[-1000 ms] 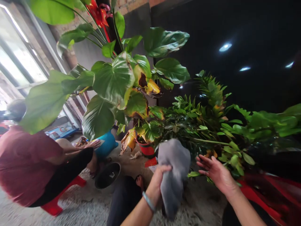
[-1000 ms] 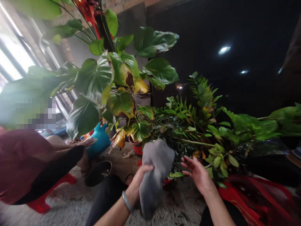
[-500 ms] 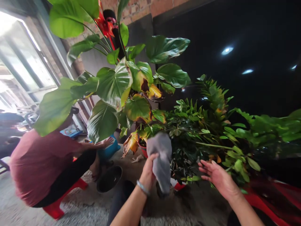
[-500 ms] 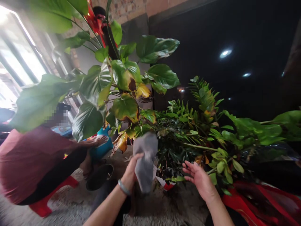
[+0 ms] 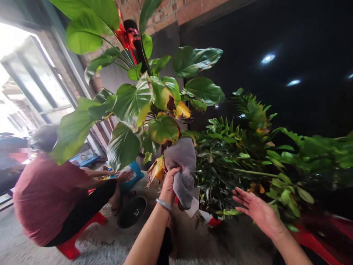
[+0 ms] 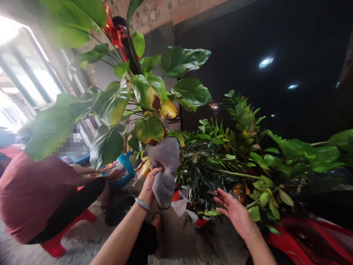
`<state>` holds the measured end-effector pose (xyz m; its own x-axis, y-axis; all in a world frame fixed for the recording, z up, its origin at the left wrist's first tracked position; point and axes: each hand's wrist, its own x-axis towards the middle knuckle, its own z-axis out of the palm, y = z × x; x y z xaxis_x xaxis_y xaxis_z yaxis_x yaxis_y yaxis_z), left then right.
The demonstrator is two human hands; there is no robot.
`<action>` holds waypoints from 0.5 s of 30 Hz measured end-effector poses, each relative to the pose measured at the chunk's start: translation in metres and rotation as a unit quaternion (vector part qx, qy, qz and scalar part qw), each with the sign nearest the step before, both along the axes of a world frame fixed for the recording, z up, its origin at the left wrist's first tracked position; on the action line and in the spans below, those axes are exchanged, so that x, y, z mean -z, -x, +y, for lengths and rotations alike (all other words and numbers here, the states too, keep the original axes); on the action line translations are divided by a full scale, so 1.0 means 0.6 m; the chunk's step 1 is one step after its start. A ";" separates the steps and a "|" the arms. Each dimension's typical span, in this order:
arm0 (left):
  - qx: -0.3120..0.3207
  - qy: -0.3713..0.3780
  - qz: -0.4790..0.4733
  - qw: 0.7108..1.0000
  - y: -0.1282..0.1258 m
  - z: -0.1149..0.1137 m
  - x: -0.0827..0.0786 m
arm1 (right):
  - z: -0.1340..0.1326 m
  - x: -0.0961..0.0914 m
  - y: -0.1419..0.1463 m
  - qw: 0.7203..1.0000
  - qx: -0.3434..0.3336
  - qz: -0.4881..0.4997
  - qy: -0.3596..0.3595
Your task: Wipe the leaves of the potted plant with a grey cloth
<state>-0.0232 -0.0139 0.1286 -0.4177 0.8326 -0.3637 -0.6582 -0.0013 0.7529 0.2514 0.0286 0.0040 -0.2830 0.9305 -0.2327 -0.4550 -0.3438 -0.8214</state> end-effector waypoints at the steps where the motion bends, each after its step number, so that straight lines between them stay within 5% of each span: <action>1: 0.007 0.031 -0.002 0.999 -0.006 -0.001 0.019 | -0.001 0.000 0.000 1.000 -0.005 -0.003 -0.001; 5: 0.049 0.166 -0.036 0.984 -0.028 -0.063 0.135 | -0.005 0.003 -0.007 1.000 -0.020 -0.017 -0.013; 8: 0.082 0.155 -0.060 0.983 -0.025 -0.112 0.169 | -0.006 0.005 -0.015 1.000 -0.019 -0.019 -0.016; 11: 0.055 0.059 -0.027 0.996 -0.010 -0.103 0.117 | -0.003 0.007 -0.016 1.000 -0.015 -0.010 -0.012; 15: -0.014 -0.074 0.038 0.996 0.006 -0.024 0.029 | 0.003 0.011 -0.008 1.000 -0.021 0.001 -0.017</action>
<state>-0.0269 -0.0282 0.1111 -0.4630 0.8625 -0.2042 -0.5982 -0.1341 0.7901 0.2563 0.0306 -0.0024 -0.3214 0.9256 -0.2000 -0.4423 -0.3335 -0.8325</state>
